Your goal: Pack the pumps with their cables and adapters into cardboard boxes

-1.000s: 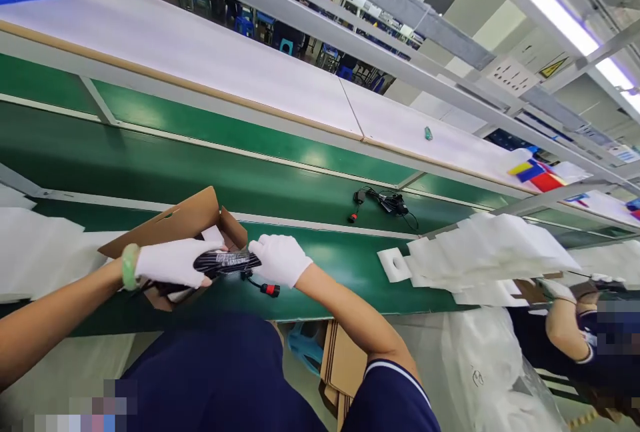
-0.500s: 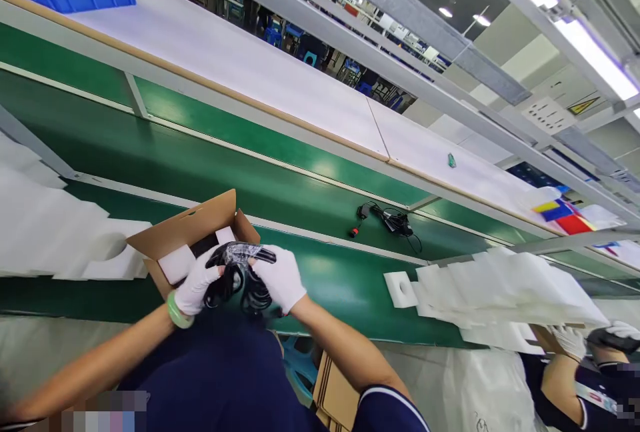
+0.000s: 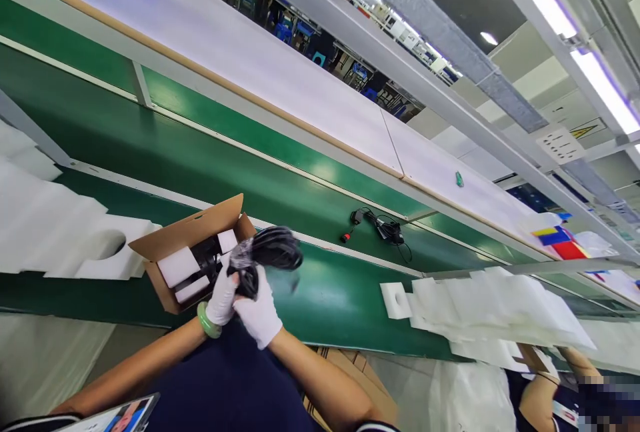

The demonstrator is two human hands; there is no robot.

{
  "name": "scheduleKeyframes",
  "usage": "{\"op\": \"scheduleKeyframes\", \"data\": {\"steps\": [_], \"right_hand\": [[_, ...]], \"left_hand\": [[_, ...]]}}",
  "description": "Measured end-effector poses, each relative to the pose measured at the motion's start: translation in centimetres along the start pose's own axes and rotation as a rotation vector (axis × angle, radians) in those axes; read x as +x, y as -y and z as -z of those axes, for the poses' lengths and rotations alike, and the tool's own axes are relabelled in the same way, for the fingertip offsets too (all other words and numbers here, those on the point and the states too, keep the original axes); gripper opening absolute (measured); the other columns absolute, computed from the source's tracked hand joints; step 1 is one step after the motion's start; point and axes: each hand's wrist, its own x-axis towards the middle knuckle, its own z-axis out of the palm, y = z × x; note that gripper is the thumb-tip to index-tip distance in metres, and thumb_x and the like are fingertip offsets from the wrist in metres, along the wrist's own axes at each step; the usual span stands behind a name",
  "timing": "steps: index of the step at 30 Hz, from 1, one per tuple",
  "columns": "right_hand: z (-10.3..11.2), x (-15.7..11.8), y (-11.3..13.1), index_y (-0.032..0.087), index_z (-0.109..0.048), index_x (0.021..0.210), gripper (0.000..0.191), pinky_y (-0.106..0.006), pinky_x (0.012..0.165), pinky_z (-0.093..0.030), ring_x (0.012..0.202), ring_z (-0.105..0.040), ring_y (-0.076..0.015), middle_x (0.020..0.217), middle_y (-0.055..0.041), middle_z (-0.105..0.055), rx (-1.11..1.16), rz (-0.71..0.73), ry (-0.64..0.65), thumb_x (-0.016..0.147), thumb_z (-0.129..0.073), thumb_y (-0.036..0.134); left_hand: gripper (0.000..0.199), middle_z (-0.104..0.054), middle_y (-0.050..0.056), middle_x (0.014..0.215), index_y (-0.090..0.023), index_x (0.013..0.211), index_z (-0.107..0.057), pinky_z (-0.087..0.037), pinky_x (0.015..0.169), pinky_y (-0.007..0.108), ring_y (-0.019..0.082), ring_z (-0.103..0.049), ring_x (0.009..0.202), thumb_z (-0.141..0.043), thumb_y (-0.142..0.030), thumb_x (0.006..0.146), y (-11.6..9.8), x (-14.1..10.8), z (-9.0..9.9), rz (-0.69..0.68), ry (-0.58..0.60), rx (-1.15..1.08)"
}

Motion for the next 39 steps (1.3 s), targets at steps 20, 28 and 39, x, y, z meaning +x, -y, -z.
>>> {"op": "scheduleKeyframes", "data": {"steps": [20, 28, 39], "right_hand": [[11.1, 1.1, 14.0, 0.021, -0.048, 0.135, 0.080, -0.040, 0.092, -0.048, 0.100, -0.063, -0.0269, 0.112, -0.0083, -0.066, -0.744, 0.142, 0.715, 0.065, -0.076, 0.048], [4.2, -2.1, 7.4, 0.022, -0.036, 0.143, 0.080, -0.042, 0.109, -0.031, 0.126, -0.048, -0.0265, 0.141, -0.0111, -0.046, 0.355, 0.190, 0.377, 0.075, -0.069, 0.047], [1.7, -1.2, 1.4, 0.022, -0.045, 0.132, 0.074, -0.044, 0.106, -0.035, 0.125, -0.046, -0.0263, 0.134, -0.0099, -0.051, 0.388, 0.001, 0.143, 0.067, -0.071, 0.045]], "left_hand": [[0.018, -0.061, 0.002, 0.076, -0.015, 0.079, -0.057, -0.046, 0.064, 0.025, 0.015, -0.057, 0.069, -0.069, -0.022, 0.069, -5.4, 1.8, 6.7, -0.024, 0.555, 0.377], [0.047, -0.064, 0.006, 0.093, -0.017, 0.097, -0.061, -0.050, 0.077, 0.031, 0.022, -0.061, 0.085, -0.077, -0.045, 0.063, -3.0, -0.4, 3.0, 0.045, 0.132, -0.235], [0.052, -0.063, 0.011, 0.114, -0.015, 0.114, -0.057, -0.042, 0.099, 0.041, 0.028, -0.058, 0.106, -0.068, -0.045, 0.073, -0.5, -0.7, 1.0, 0.018, -0.168, -0.173]]}}
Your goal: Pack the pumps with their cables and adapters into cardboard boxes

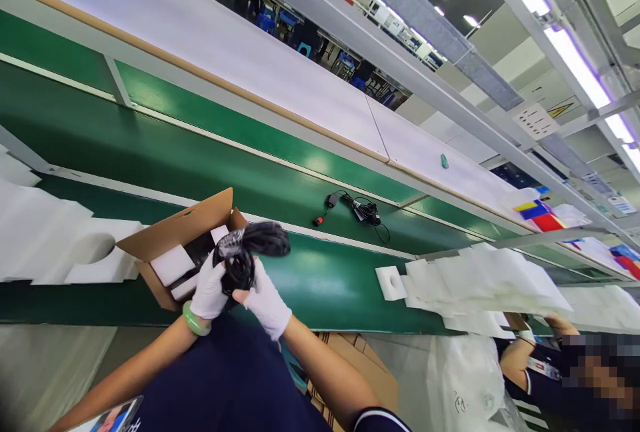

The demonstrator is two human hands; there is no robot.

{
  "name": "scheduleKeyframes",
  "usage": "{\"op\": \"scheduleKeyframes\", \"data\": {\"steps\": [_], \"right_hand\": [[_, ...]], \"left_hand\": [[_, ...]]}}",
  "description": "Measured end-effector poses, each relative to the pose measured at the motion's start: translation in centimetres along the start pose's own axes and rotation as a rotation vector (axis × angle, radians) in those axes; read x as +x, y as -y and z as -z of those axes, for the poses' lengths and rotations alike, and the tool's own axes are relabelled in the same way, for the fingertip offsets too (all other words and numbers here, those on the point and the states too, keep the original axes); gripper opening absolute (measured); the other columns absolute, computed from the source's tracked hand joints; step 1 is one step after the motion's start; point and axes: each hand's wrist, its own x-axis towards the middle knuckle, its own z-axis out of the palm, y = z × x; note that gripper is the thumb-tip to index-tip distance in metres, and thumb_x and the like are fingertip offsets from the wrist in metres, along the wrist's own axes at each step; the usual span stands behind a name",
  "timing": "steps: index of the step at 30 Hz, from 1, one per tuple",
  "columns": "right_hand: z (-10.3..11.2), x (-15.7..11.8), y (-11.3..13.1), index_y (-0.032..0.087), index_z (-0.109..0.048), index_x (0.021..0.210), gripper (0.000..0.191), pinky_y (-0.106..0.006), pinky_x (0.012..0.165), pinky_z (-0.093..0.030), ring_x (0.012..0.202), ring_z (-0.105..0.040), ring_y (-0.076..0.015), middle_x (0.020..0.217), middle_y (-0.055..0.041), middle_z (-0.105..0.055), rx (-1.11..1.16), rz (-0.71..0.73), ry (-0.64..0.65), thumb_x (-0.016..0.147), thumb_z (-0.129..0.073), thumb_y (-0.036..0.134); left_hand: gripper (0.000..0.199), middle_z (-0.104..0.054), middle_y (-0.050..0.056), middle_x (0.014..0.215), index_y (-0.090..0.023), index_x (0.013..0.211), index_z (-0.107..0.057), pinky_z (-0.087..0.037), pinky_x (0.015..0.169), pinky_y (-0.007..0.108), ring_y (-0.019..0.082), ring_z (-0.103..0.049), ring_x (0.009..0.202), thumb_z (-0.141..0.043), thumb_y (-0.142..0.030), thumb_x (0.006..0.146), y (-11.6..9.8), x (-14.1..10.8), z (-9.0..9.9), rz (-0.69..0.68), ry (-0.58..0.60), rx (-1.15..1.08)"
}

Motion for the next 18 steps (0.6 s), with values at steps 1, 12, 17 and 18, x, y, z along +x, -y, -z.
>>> {"op": "scheduleKeyframes", "data": {"steps": [1, 12, 17, 18], "right_hand": [[-0.2, 0.6, -0.7, 0.022, -0.044, 0.132, 0.073, -0.043, 0.106, -0.036, 0.124, -0.047, -0.0253, 0.134, -0.0091, -0.051, -0.076, 0.025, -0.078, 0.067, -0.071, 0.040], [0.3, 0.1, 4.9, 0.025, -0.055, 0.108, 0.039, -0.031, 0.073, -0.047, 0.081, -0.063, -0.0206, 0.095, -0.0017, -0.067, -1.095, 0.019, -0.016, 0.070, -0.055, 0.021], [0.1, -1.5, 3.1, 0.019, -0.031, 0.142, 0.073, -0.037, 0.078, -0.050, 0.090, -0.063, -0.0256, 0.108, -0.0105, -0.065, -1.244, 0.151, 0.037, 0.071, -0.051, 0.019], [0.2, -1.8, 2.3, 0.017, -0.020, 0.148, 0.083, -0.038, 0.081, -0.050, 0.093, -0.063, -0.0268, 0.111, -0.0124, -0.063, -1.252, 0.188, 0.037, 0.071, -0.051, 0.018]], "left_hand": [[0.050, -0.061, 0.011, 0.117, -0.016, 0.116, -0.056, -0.040, 0.102, 0.042, 0.027, -0.057, 0.109, -0.068, -0.043, 0.075, 0.3, -0.1, -0.3, -0.007, -0.029, 0.040], [0.084, -0.037, 0.014, 0.146, -0.021, 0.136, -0.039, -0.033, 0.111, 0.040, 0.031, -0.033, 0.136, -0.078, -0.047, 0.066, -5.0, 3.3, 1.2, -0.066, 0.287, -0.026], [0.061, -0.058, 0.015, 0.124, -0.017, 0.124, -0.050, -0.050, 0.093, 0.040, 0.028, -0.061, 0.105, -0.075, -0.034, 0.072, -7.5, 3.9, 1.1, 0.196, 0.318, 0.075], [0.059, -0.060, 0.016, 0.121, -0.016, 0.123, -0.051, -0.052, 0.089, 0.040, 0.026, -0.063, 0.098, -0.075, -0.033, 0.073, -7.3, 3.9, 1.6, 0.232, 0.337, 0.088]]}}
